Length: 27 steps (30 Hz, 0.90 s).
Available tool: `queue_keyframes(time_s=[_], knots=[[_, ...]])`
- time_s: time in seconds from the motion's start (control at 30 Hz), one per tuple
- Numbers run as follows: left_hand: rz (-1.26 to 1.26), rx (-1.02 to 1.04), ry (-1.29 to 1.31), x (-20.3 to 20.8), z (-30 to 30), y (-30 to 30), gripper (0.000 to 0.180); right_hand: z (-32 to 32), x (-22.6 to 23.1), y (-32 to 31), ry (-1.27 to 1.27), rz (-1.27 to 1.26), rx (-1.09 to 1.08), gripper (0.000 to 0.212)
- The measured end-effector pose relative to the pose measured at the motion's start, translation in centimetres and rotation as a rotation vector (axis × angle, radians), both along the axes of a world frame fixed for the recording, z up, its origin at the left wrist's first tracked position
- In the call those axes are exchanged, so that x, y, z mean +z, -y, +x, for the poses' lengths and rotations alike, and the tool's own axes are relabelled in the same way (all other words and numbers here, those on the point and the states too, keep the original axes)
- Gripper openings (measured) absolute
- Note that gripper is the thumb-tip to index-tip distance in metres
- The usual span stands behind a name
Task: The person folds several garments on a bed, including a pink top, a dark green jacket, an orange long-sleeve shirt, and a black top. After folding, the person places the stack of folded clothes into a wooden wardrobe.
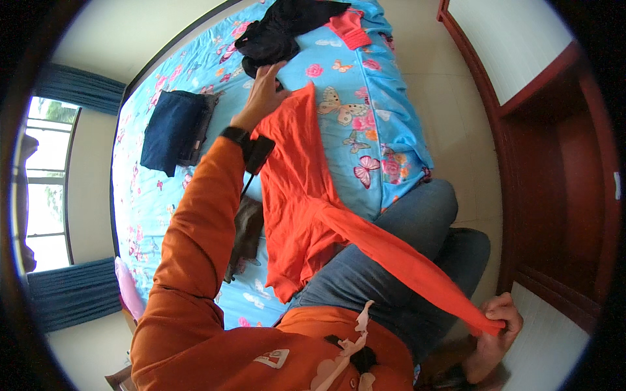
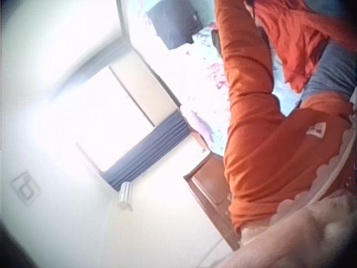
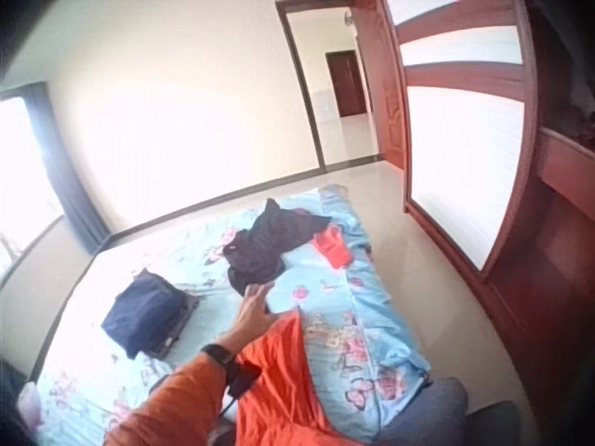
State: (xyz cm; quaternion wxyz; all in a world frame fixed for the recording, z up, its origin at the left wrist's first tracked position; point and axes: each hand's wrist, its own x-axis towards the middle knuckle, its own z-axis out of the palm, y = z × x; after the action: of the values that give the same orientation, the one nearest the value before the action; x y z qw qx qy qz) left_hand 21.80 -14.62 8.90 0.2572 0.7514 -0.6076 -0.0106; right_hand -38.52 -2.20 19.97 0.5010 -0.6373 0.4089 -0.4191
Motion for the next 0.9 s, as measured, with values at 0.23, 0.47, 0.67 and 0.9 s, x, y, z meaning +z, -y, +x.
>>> queue_keyframes(time_s=[0.23,0.47,0.67,0.9], knots=[[-0.011,0.151,-0.386,-4.3,-6.6,-18.5,0.038,-0.5,-1.0,0.8,0.057,0.146,-0.133,0.023],[0.199,-0.237,-0.294,-6.1,-23.3,-23.8,0.064,3.1,3.2,3.6,-0.063,0.129,-0.155,0.039],[0.139,-0.225,-0.521,-5.3,-22.1,-24.1,0.073,6.0,4.8,3.9,-0.067,0.022,-0.197,0.038],[0.118,-0.136,-0.476,-4.1,-25.1,-23.2,0.065,9.8,10.8,8.3,-0.643,-0.813,0.174,0.022]])
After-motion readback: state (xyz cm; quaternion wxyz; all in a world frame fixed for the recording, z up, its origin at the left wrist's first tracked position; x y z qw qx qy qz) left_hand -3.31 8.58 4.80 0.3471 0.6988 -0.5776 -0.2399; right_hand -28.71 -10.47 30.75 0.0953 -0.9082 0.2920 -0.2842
